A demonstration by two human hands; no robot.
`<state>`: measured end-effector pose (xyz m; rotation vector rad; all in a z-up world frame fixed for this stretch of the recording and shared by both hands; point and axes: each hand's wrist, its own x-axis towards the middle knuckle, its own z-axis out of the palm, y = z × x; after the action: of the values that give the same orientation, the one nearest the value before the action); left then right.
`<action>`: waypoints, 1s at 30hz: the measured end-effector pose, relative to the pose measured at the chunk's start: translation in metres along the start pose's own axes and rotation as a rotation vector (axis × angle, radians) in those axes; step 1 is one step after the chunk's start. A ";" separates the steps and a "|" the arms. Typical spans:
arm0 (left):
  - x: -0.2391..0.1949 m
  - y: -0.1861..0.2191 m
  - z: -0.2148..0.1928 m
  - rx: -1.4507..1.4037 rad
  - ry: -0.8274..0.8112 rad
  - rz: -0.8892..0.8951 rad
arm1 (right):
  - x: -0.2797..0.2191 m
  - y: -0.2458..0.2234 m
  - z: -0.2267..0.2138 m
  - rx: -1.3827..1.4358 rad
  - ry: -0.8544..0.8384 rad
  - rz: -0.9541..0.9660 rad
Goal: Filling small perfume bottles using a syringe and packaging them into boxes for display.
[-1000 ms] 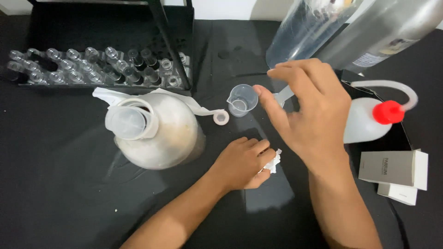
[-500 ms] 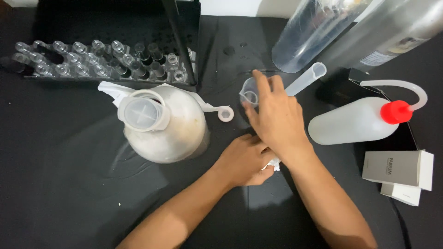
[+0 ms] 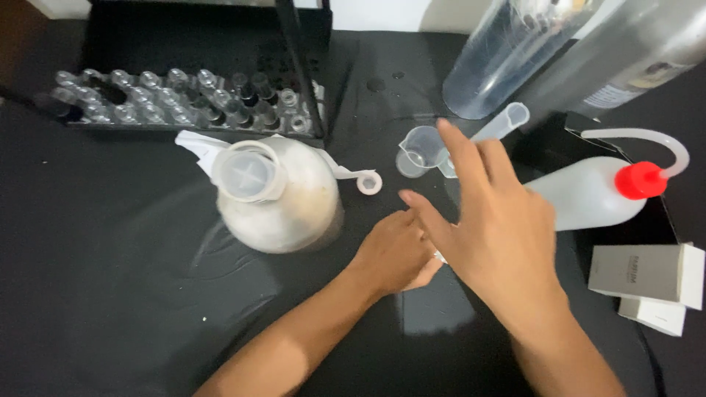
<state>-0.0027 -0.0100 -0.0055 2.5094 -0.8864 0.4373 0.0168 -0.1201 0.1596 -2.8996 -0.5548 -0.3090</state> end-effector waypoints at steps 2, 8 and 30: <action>0.003 0.000 -0.013 -0.078 0.089 0.011 | -0.016 0.008 0.007 -0.065 0.010 -0.052; -0.004 0.000 -0.001 -0.206 0.307 0.087 | -0.058 0.031 0.027 -0.053 -0.090 -0.232; -0.016 0.044 -0.034 -0.038 0.469 0.518 | -0.049 0.020 0.064 0.191 -0.308 -0.124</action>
<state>-0.0483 -0.0156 0.0300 1.9819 -1.3122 1.1037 -0.0094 -0.1421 0.0836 -2.7453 -0.7676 0.1712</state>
